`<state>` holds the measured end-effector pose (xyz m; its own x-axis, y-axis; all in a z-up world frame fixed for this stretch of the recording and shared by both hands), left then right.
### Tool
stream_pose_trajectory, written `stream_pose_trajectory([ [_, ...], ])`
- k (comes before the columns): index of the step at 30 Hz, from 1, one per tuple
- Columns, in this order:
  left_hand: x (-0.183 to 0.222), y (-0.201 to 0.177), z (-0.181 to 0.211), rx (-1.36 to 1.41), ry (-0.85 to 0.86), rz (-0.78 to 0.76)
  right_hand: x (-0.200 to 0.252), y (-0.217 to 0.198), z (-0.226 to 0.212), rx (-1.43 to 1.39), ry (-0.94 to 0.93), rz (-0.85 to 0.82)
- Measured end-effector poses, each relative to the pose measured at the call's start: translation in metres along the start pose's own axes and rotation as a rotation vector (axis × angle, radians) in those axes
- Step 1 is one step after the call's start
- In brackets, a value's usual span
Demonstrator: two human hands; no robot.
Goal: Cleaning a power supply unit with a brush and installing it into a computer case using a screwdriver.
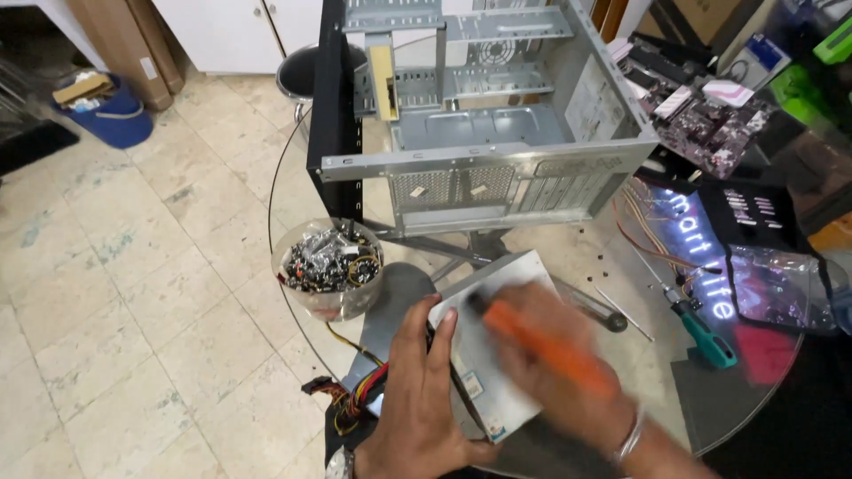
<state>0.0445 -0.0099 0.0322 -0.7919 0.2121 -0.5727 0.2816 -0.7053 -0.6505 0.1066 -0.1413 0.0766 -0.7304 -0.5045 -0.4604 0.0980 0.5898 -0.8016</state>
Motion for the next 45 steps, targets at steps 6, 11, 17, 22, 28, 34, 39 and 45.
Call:
stream_pose_trajectory([
  [6, -0.005, -0.015, 0.01, 0.068, 0.065, 0.06, -0.003, -0.051, 0.068, 0.027, 0.032, 0.358],
  [11, 0.013, -0.016, 0.012, -0.087, 0.23, 0.041, 0.044, -0.05, 0.063, -0.422, 0.428, 0.385],
  [17, 0.014, -0.006, 0.007, -0.297, 0.355, 0.061, 0.061, -0.022, 0.055, -0.792, 0.762, 0.534],
  [22, 0.017, -0.006, 0.013, -0.368, 0.367, 0.042, 0.071, -0.015, 0.047, -0.649, 0.693, 0.527],
  [28, 0.019, -0.017, 0.033, -0.24, 0.322, 0.139, 0.107, 0.012, 0.062, -0.662, 0.613, 0.668],
  [34, 0.014, -0.033, 0.048, -0.168, 0.386, 0.385, 0.129, 0.025, 0.066, -0.846, 0.602, 0.767],
  [39, 0.024, -0.023, 0.036, -0.112, 0.257, 0.388, 0.131, 0.02, 0.057, -0.793, 0.666, 0.809],
  [45, 0.024, -0.03, 0.036, -0.106, 0.187, 0.454, 0.131, 0.004, 0.042, -0.541, 0.569, 0.85],
])
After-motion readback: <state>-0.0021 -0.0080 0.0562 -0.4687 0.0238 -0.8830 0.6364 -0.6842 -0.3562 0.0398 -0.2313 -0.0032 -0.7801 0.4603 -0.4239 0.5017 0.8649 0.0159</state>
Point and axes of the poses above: each hand's wrist, its own x-axis away from the middle knuckle, its own y-axis out of the palm, z = x × y, the point moved 7 cm from there along -x, towards the middle knuckle, and after that the axes turned 2 degrees about -x, right-handed, at the moved point
